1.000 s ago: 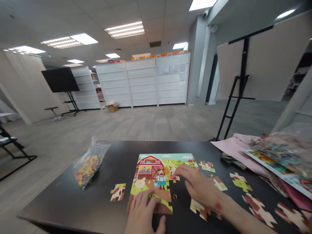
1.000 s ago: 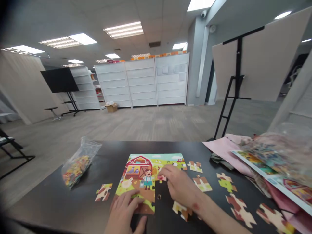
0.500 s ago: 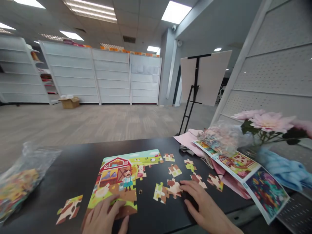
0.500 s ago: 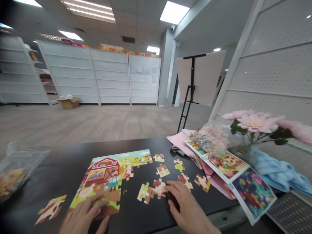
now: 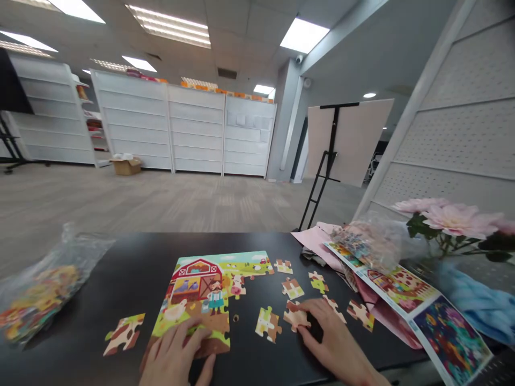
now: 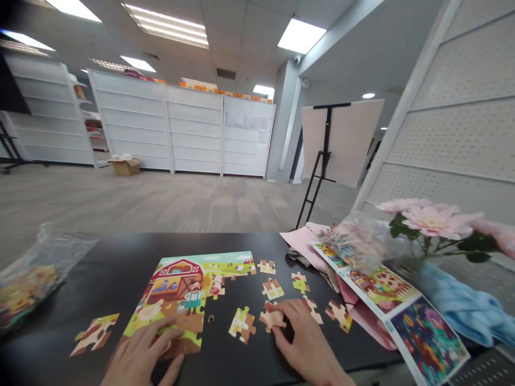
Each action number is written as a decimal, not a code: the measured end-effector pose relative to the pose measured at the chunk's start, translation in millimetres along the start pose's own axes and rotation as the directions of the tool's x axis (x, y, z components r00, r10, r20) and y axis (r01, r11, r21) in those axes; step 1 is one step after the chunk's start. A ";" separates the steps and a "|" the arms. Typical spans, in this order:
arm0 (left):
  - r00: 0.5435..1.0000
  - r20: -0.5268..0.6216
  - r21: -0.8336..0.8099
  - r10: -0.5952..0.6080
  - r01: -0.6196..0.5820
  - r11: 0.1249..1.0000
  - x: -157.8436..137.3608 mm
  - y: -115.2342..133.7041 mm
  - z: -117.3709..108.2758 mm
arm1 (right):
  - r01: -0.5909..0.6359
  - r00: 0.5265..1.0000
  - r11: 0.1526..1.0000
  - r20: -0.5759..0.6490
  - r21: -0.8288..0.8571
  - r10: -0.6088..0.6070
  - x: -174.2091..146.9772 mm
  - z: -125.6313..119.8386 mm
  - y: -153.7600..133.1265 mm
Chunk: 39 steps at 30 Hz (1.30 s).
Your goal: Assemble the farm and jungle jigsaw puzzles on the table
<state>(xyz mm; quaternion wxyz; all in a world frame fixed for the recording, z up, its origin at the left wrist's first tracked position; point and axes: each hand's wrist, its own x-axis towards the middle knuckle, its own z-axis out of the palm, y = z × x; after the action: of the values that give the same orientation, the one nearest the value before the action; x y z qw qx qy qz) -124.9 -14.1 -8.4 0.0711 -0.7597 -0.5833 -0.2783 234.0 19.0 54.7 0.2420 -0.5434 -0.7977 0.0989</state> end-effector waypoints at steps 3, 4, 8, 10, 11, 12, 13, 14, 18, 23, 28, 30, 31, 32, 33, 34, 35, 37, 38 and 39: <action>1.000 -0.005 -0.018 -0.007 0.007 1.000 0.3 0.7 -1.3 | -0.085 0.992 0.989 -0.099 -0.119 0.073 -7.3 1.5 5.4; 1.000 -0.010 -0.023 -0.017 0.017 1.000 0.5 1.7 -1.8 | -0.096 0.990 0.986 -0.116 -0.139 0.080 -9.6 1.7 5.6; 0.999 -0.014 -0.039 -0.039 0.038 0.998 1.6 8.3 -4.8 | 0.036 0.998 0.993 -0.039 -0.110 -0.040 -9.2 2.2 -10.5; 0.999 -0.005 -0.043 -0.045 0.044 0.998 2.7 11.0 -7.2 | 0.074 0.997 0.993 0.038 -0.090 -0.071 -1.6 5.5 -28.2; 0.999 -0.002 -0.046 -0.050 0.050 0.998 3.3 11.9 -8.5 | 0.074 0.995 0.994 0.075 -0.086 -0.068 3.6 8.4 -38.0; 0.999 0.004 -0.051 -0.051 0.051 0.997 3.9 12.5 -9.9 | 0.069 0.992 0.994 0.110 -0.082 -0.060 9.2 11.9 -47.4; 0.999 0.011 -0.060 -0.044 0.045 0.997 4.4 13.0 -11.3 | 0.066 0.989 0.995 0.138 -0.075 -0.055 14.8 15.8 -55.8; 0.999 0.012 -0.066 -0.048 0.048 0.997 4.8 13.3 -12.7 | 0.074 0.985 0.995 0.161 -0.063 -0.063 19.9 19.8 -62.7; 0.998 0.028 -0.085 -0.055 0.057 0.995 6.2 14.7 -17.9 | 0.257 0.932 0.962 0.238 0.096 -0.273 31.3 29.8 -70.1; 0.993 0.057 -0.092 -0.100 0.105 0.990 7.6 21.5 -22.3 | 0.236 0.931 0.949 0.232 0.208 -0.282 25.5 27.2 -58.5; 0.989 0.079 -0.101 -0.127 0.134 0.986 6.9 23.1 -21.2 | 0.011 0.973 0.993 0.227 0.113 -0.037 18.3 26.5 -62.4; 0.988 0.091 -0.111 -0.121 0.131 0.985 6.1 20.1 -19.4 | 0.001 0.972 0.993 0.233 0.117 -0.029 19.6 27.6 -65.7; 0.989 0.100 -0.119 -0.111 0.123 0.985 5.7 18.5 -18.6 | 0.015 0.971 0.992 0.235 0.125 -0.044 21.3 28.2 -67.3; 0.989 0.111 -0.125 -0.100 0.114 0.986 5.3 17.1 -18.0 | 0.035 0.969 0.990 0.236 0.136 -0.067 23.5 28.9 -68.7; 0.988 0.115 -0.126 -0.101 0.115 0.985 4.9 16.1 -17.7 | 0.058 0.968 0.987 0.235 0.148 -0.093 26.0 29.9 -70.0; 0.988 0.115 -0.123 -0.107 0.121 0.985 4.7 15.5 -17.7 | 0.087 0.964 0.983 0.236 0.164 -0.124 28.9 31.3 -71.1; 0.987 0.116 -0.121 -0.109 0.123 0.985 4.6 15.3 -17.9 | 0.123 0.958 0.976 0.235 0.182 -0.164 31.8 33.3 -72.2; 0.987 0.120 -0.121 -0.105 0.120 0.985 4.7 15.5 -18.5 | 0.226 0.937 0.949 0.217 0.218 -0.273 37.5 38.7 -74.3; 0.987 0.122 -0.121 -0.100 0.115 0.986 5.0 15.6 -18.6 | 0.282 0.923 0.931 0.200 0.232 -0.330 40.0 41.8 -75.5; 0.988 0.125 -0.121 -0.093 0.108 0.987 5.3 15.6 -18.6 | 0.328 0.909 0.914 0.185 0.238 -0.374 42.2 44.7 -76.9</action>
<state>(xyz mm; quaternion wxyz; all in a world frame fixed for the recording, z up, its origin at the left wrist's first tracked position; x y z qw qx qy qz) -115.9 -22.5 13.2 -0.0266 -0.7474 -0.6052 -0.2728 136.6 32.4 60.3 0.2169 -0.3483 -0.8908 0.1951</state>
